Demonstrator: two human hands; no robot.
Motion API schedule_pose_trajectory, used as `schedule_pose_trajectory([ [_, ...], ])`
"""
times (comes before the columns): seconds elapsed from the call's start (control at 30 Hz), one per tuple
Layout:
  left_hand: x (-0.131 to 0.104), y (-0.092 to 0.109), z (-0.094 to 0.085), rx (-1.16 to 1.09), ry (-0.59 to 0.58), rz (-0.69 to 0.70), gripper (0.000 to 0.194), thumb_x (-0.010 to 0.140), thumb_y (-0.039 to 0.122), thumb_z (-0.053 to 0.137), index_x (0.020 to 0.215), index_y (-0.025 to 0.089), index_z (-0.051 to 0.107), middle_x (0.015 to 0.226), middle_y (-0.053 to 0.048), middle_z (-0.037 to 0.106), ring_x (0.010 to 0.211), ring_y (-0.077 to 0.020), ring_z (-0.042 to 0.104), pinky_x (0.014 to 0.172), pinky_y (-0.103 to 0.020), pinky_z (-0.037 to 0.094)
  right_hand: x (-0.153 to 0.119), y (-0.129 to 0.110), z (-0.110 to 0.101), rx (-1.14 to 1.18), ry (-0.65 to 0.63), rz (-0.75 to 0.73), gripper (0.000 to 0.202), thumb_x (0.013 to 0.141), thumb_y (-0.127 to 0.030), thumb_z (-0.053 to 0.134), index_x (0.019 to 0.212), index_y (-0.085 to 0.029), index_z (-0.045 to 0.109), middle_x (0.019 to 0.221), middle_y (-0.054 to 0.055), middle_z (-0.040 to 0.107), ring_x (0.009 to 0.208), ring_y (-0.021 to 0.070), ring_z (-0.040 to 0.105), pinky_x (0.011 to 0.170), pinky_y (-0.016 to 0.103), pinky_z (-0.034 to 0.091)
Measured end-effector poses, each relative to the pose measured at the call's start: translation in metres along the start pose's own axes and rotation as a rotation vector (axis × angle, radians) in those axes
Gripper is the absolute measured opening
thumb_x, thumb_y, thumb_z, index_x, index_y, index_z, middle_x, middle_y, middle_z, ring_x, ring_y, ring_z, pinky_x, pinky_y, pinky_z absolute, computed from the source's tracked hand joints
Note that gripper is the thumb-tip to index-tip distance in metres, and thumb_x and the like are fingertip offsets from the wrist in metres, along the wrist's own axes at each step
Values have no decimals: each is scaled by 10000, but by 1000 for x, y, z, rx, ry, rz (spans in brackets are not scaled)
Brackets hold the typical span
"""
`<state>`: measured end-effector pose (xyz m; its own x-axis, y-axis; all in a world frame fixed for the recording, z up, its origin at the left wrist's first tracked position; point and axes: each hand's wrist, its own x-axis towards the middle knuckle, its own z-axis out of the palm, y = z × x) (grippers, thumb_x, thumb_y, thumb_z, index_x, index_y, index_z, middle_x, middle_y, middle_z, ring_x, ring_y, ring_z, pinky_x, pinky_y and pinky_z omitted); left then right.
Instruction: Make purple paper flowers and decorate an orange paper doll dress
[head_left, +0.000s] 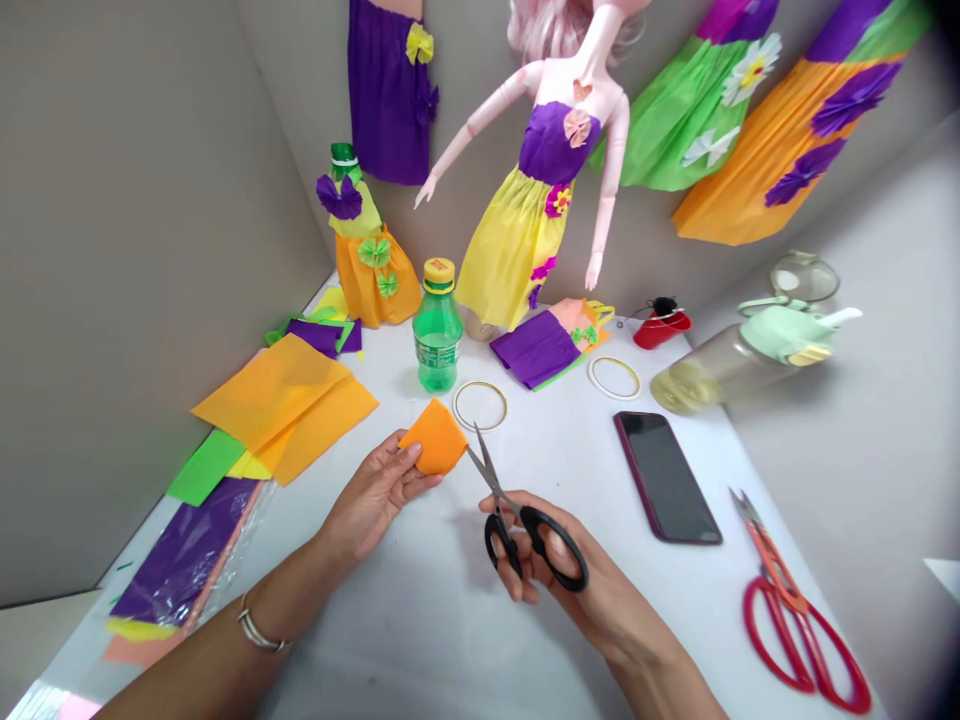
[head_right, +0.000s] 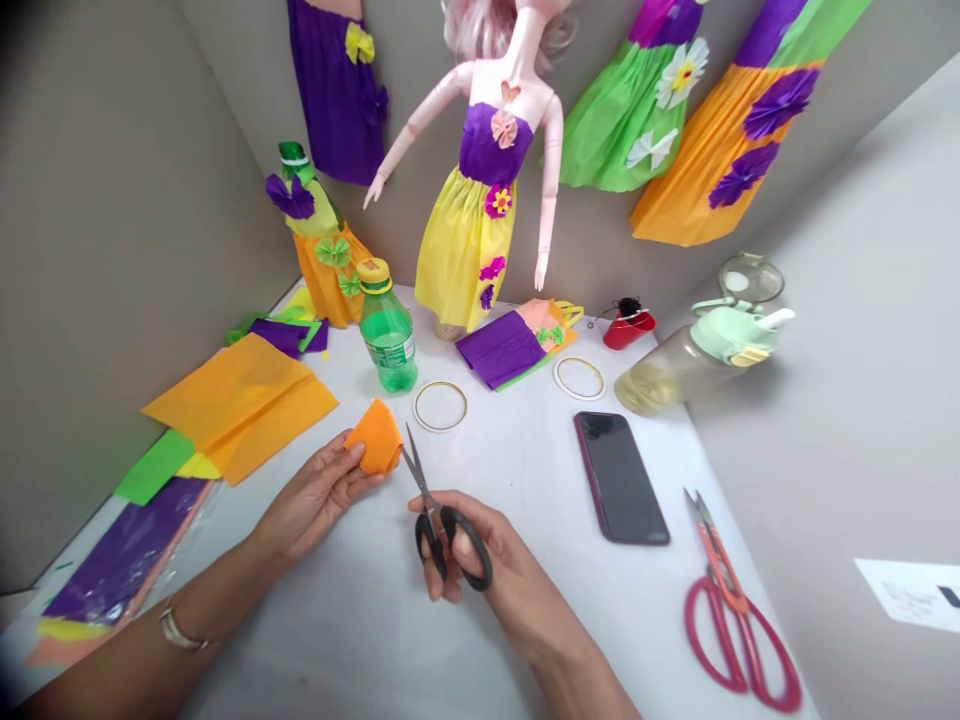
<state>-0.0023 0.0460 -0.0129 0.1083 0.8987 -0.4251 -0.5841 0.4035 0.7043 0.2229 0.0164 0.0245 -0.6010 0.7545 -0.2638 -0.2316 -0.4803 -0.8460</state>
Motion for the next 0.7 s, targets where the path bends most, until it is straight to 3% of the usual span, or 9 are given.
schedule_pose_trajectory([
  [0.27,-4,0,1,251,-89,92,197,886,335,667,977,177,592,997,-27,723,932,-185,718,850,-294,587,0,1,1,-22,0,2,668,818,-665,611,1233,-142,579,841,61,596,649,142,499,602,283,334],
  [0.5,-4,3,3,215,-44,89,244,823,339,736,932,179,586,986,-27,713,949,-199,711,795,-275,592,1,3,0,-37,33,-18,653,806,-655,637,1213,-146,596,775,34,572,629,127,433,619,282,313],
  [0.7,-6,6,5,215,-35,80,290,809,358,746,971,171,594,982,-31,713,932,-199,709,837,-314,592,3,4,4,-41,64,-45,661,801,-680,628,1180,-139,613,663,-27,469,554,93,308,551,259,215],
])
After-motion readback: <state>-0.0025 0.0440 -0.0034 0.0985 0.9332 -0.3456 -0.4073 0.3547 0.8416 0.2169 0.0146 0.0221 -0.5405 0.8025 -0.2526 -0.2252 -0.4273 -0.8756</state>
